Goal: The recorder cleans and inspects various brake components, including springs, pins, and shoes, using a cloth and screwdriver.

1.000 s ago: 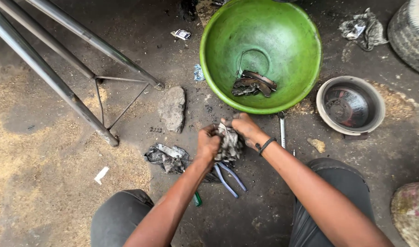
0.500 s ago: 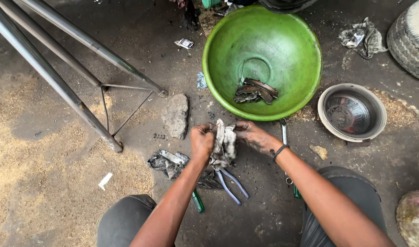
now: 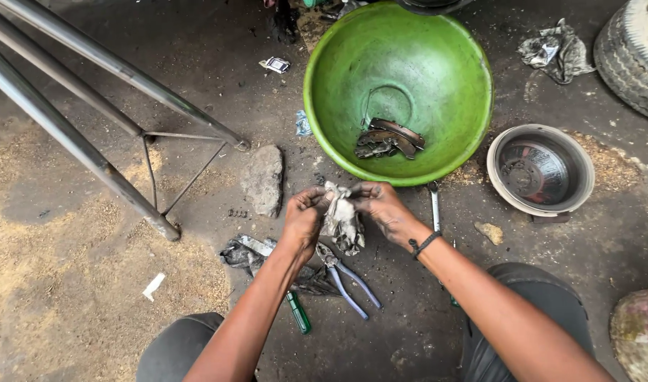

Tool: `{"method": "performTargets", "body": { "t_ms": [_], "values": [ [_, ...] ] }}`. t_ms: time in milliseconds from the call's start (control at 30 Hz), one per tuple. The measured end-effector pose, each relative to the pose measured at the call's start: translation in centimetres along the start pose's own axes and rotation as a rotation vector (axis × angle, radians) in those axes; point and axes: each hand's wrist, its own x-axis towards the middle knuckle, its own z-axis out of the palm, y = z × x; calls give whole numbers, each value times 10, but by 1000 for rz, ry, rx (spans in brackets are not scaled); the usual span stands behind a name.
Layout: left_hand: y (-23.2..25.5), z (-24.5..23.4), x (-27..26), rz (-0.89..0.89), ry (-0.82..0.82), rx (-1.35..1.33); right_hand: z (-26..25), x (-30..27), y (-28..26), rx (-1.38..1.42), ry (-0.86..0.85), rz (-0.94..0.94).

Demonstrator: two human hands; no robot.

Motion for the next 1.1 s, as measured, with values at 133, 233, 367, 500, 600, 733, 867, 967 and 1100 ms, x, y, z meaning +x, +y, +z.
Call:
{"method": "performTargets", "body": {
  "t_ms": [133,233,367,500,600,733,867,967,1100],
  "values": [
    [6,10,-2,-24,-138,-210,-2,-3,-4,114,54,-25],
    [3,10,0,2,-181,-170,0,-3,-10,173,102,-26],
    [-13,3,8,-162,-6,-17,-7,4,-9,302,123,60],
    [-11,11,-1,-153,143,207,18,-15,-40,282,103,149],
    [-8,13,0,-171,140,309,16,-13,-35,163,61,130],
    [-28,17,2,-38,67,185,-5,-8,-28,57,42,65],
    [-33,29,-1,-101,62,219,-7,-5,-17,-211,133,-79],
    [-26,31,-2,-38,137,402,0,-5,-24,-325,196,-130],
    [-33,23,11,106,-41,408,-18,-3,-11,-223,293,-103]
  ]
}}
